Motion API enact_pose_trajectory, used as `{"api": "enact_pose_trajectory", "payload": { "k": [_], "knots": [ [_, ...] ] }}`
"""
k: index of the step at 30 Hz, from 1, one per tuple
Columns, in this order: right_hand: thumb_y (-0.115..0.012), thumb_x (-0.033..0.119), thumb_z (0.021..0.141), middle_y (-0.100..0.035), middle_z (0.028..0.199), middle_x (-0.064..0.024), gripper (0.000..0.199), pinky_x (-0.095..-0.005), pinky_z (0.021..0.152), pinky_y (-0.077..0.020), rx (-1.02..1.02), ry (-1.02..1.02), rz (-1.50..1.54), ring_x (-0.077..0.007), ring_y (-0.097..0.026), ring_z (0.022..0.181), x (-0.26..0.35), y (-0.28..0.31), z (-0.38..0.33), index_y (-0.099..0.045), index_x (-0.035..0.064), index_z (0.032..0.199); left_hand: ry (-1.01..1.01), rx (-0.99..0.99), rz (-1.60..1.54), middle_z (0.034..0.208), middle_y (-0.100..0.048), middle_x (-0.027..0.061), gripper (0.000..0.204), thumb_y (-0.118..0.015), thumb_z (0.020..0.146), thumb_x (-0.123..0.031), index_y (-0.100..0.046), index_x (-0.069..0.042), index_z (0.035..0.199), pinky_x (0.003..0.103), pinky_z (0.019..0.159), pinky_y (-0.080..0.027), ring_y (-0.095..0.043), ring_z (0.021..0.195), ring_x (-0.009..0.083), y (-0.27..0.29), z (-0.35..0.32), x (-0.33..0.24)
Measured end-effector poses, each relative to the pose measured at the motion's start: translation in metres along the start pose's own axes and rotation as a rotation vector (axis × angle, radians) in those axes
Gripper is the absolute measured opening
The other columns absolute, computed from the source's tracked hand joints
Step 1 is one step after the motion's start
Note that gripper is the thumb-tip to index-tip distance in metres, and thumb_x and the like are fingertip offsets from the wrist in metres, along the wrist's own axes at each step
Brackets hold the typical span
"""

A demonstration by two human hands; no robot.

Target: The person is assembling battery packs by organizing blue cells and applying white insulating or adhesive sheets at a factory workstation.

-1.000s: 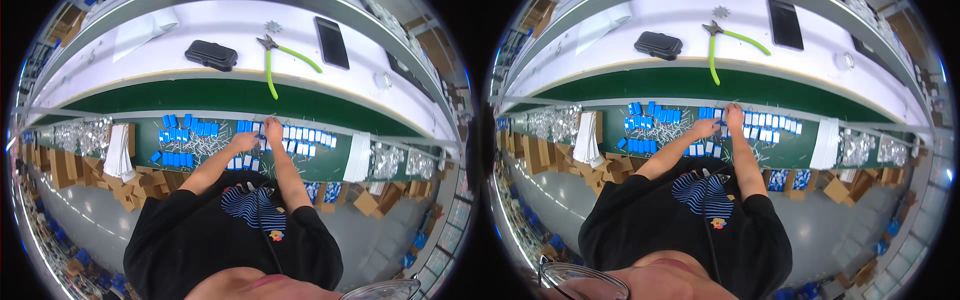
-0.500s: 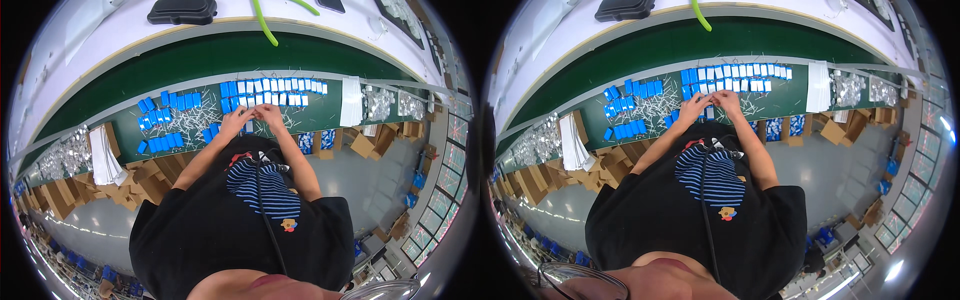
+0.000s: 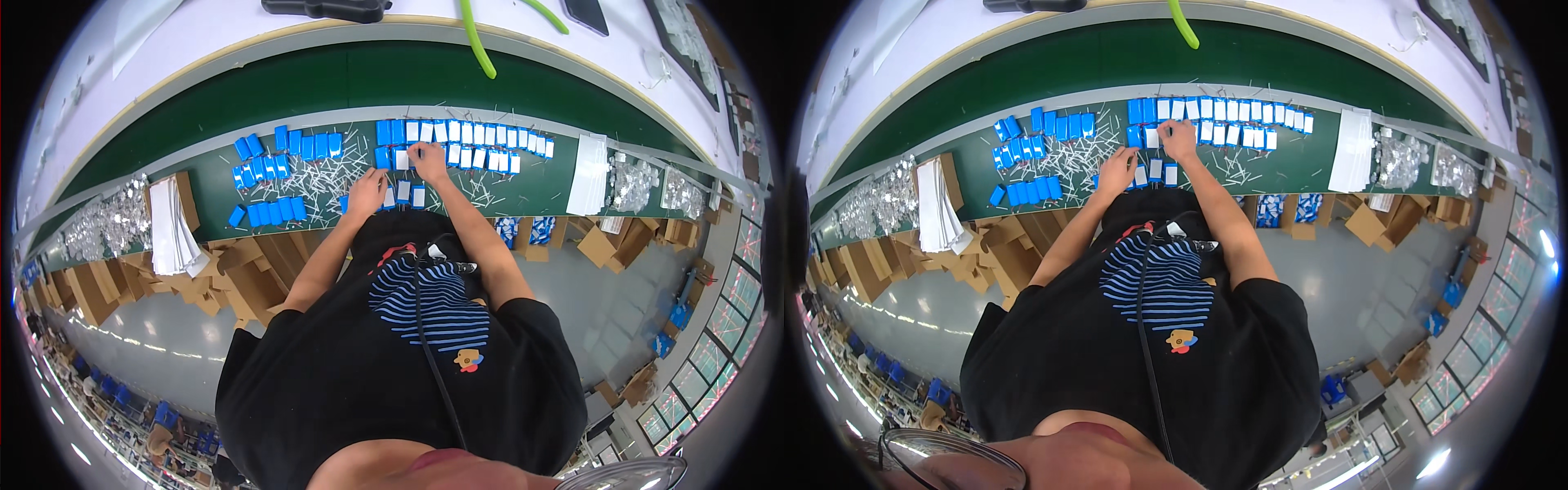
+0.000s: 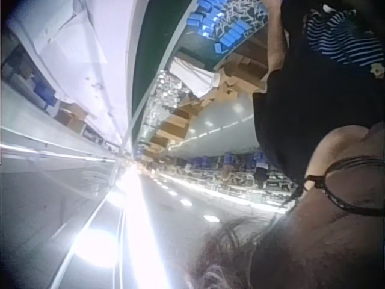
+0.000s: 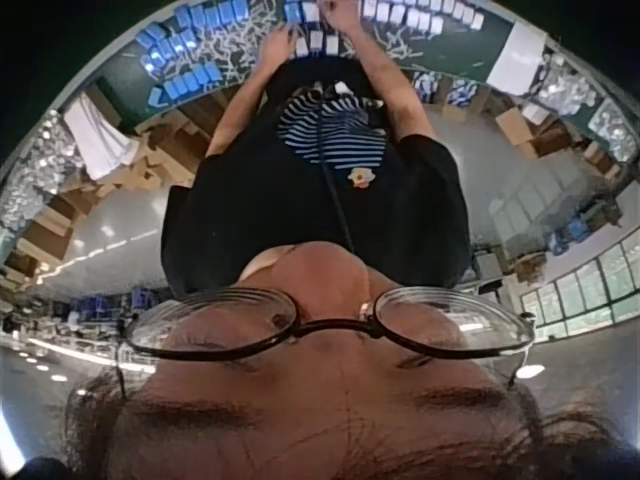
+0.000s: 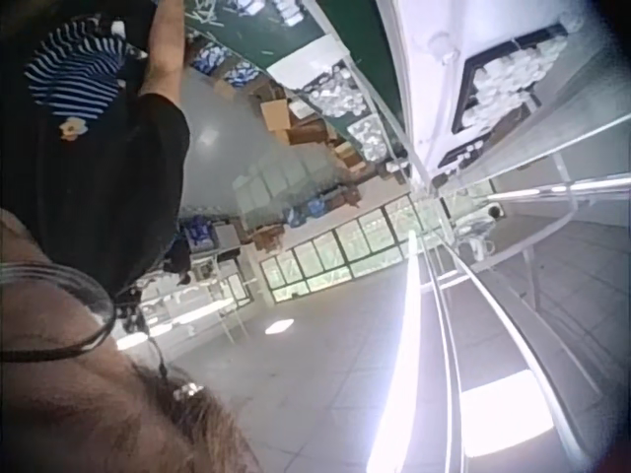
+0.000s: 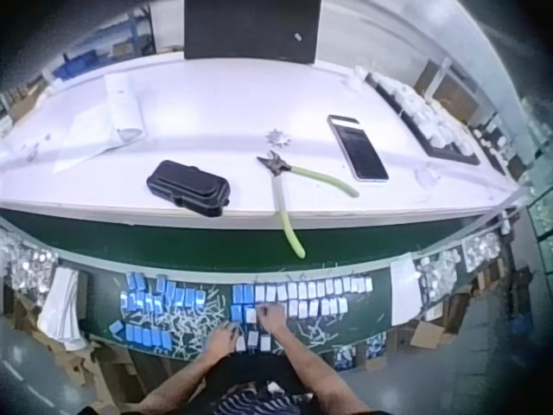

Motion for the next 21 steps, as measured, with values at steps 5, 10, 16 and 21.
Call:
{"api": "enact_pose_trajectory", "payload": {
  "k": [5, 10, 16, 21],
  "knots": [
    [-0.067, 0.028, 0.087, -0.064, 0.091, -0.0095, 0.012, -0.0404, 0.078, -0.0494, -0.013, -0.037, -0.188, -0.0283, -0.058, 0.092, 0.003, -0.015, 0.004, -0.074, 0.0187, 0.092, 0.057, 0.059, 0.059, 0.092, -0.067, 0.0077, 0.039, -0.057, 0.091, -0.018, -0.058, -0.016, 0.129, 0.043, 0.065, -0.053, -0.067, 0.075, 0.0335, 0.000, 0.002, 0.005],
    [-0.067, 0.027, 0.086, -0.064, 0.095, -0.0092, 0.009, -0.0425, 0.079, -0.0486, 0.002, -0.130, -0.202, -0.0305, -0.058, 0.097, -0.002, -0.017, 0.004, -0.074, 0.0219, 0.090, 0.044, 0.087, 0.112, 0.089, -0.068, 0.0084, 0.042, -0.056, 0.091, -0.018, -0.057, -0.019, 0.132, 0.045, 0.063, -0.054, -0.067, 0.074, 0.0344, 0.006, 0.010, -0.005],
    [-0.069, 0.025, 0.085, -0.064, 0.094, -0.0074, 0.007, -0.0419, 0.081, -0.0464, -0.034, -0.136, -0.200, -0.0306, -0.059, 0.095, 0.007, -0.012, 0.002, -0.071, 0.0186, 0.086, -0.027, 0.212, 0.291, 0.090, -0.069, 0.0095, 0.043, -0.053, 0.091, -0.018, -0.056, -0.021, 0.134, 0.047, 0.059, -0.053, -0.067, 0.069, 0.0366, 0.002, 0.020, -0.021],
    [-0.069, 0.020, 0.084, -0.064, 0.088, -0.0053, 0.009, -0.0410, 0.081, -0.0443, -0.199, 0.108, -0.366, -0.0282, -0.062, 0.085, 0.032, 0.005, 0.004, -0.064, 0.0129, 0.082, -0.011, 0.389, 0.451, 0.105, -0.067, 0.0116, 0.047, -0.053, 0.090, -0.017, -0.053, -0.018, 0.137, 0.044, 0.064, -0.054, -0.067, 0.080, 0.0358, -0.015, 0.029, -0.030]
  ]
}}
Point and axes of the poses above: each hand's wrist, its own z-axis towards the middle knuckle, its own y-axis out of the back of the hand, x = y × z, the point moved 9 cm from there along z, towards the middle knuckle
